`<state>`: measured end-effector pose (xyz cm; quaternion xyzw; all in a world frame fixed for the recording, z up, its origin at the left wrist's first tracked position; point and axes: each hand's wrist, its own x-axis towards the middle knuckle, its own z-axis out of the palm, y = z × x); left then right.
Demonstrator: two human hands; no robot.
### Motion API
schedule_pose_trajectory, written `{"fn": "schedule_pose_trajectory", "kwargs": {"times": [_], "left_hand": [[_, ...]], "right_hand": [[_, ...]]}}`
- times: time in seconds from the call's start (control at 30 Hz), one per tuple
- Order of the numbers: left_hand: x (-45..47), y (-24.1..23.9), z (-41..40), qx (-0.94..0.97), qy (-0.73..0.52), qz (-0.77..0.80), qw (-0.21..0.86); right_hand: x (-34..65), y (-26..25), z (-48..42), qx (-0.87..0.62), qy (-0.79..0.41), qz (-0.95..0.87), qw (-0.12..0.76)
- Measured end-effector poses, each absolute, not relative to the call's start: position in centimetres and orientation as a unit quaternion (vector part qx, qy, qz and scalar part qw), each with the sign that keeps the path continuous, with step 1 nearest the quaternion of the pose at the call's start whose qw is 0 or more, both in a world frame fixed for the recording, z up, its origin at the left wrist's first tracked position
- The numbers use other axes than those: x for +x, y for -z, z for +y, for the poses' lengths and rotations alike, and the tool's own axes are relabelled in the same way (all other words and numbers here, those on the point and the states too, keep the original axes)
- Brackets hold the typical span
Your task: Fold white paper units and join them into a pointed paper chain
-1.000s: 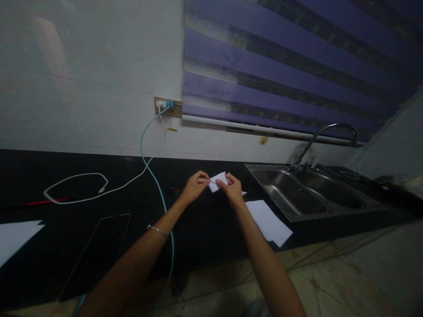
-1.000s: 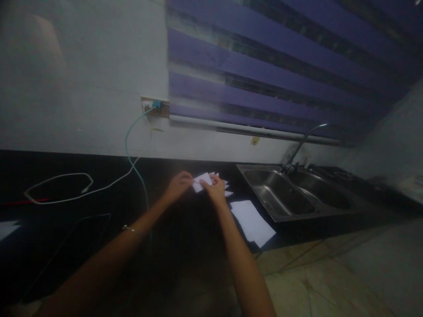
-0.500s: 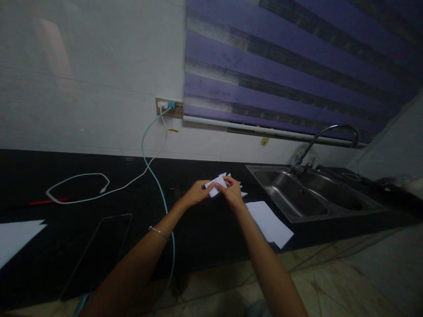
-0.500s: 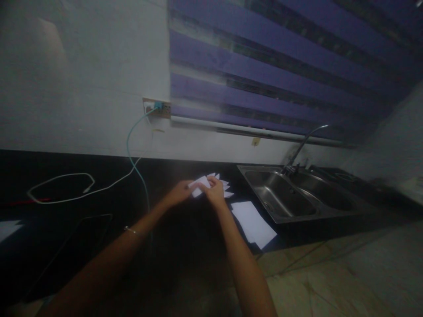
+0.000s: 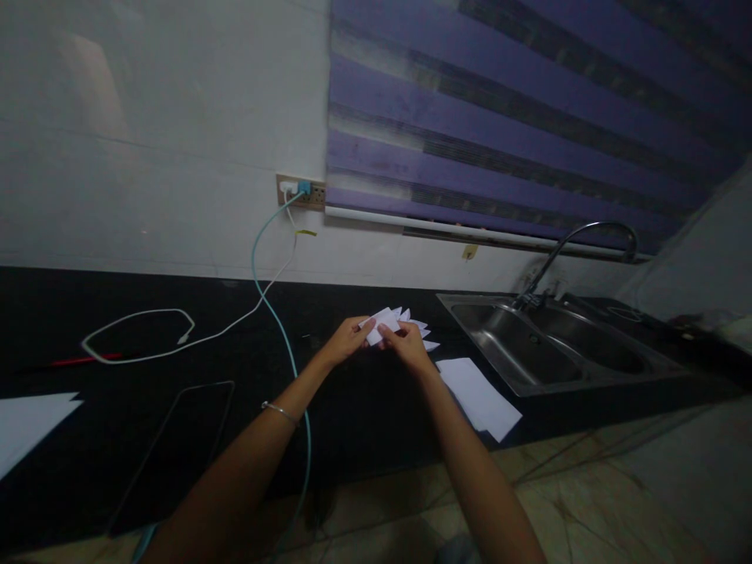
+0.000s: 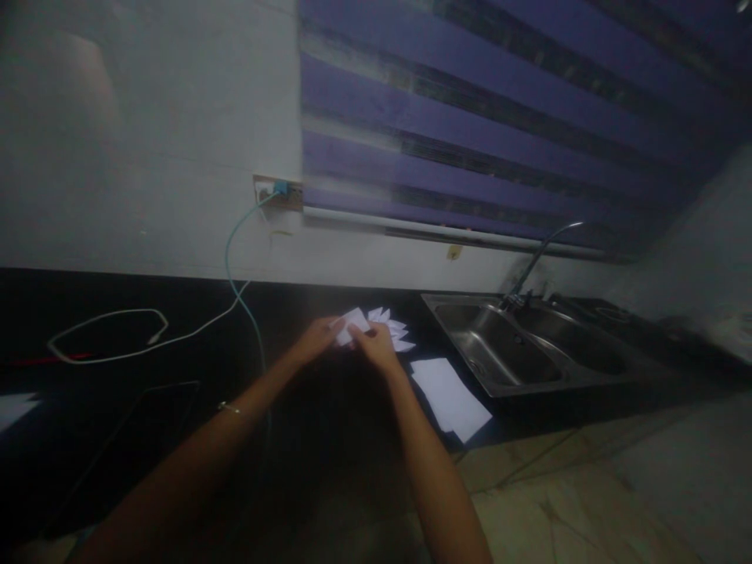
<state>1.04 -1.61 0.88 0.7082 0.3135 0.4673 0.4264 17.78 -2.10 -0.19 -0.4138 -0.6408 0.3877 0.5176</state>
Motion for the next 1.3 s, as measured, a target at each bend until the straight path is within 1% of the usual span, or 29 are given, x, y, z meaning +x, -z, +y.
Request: {"fn": "schedule_pose_trajectory", "kwargs": {"times": [0.27, 0.4, 0.47, 0.63, 0.77, 0.87, 1.0, 1.17, 1.23, 1.3], "left_hand": [[0.8, -0.2, -1.2, 0.701, -0.436, 0.272, 0.496], [0.6, 0.0, -1.0, 0.730, -0.418, 0.277, 0.465], [0.6, 0.0, -1.1, 0.733, -0.415, 0.279, 0.461], [0.6, -0.1, -1.2, 0.740, -0.412, 0.257, 0.465], [0.7, 0.1, -1.0, 0.709, -0.417, 0.266, 0.502], [0.7, 0.4, -0.6, 0.678, -0.425, 0.276, 0.532], [0.4, 0.5, 0.0, 0.669, -0.430, 0.268, 0.543], [0.4, 0.2, -0.2, 0.685, -0.432, 0.283, 0.513], [0.5, 0.0, -0.6, 0.709, -0.432, 0.298, 0.470], [0.6, -0.1, -1.0, 0.726, -0.468, 0.306, 0.400]], "right_hand": [[18.6, 0.0, -1.9, -0.418, -0.378, -0.636, 0.528], [18.5, 0.0, -1.9, -0.425, -0.403, -0.588, 0.558], [18.4, 0.0, -2.0, -0.434, -0.407, -0.583, 0.553], [18.3, 0.1, -2.1, -0.448, -0.367, -0.626, 0.522], [18.4, 0.4, -1.9, -0.442, -0.338, -0.646, 0.522], [18.3, 0.5, -1.8, -0.442, -0.353, -0.643, 0.516], [18.2, 0.2, -2.0, -0.426, -0.402, -0.634, 0.505], [18.5, -0.1, -2.0, -0.385, -0.416, -0.644, 0.513], [18.7, 0.0, -1.8, -0.384, -0.402, -0.646, 0.523], [18.7, 0.1, -1.6, -0.395, -0.391, -0.634, 0.538]]}}
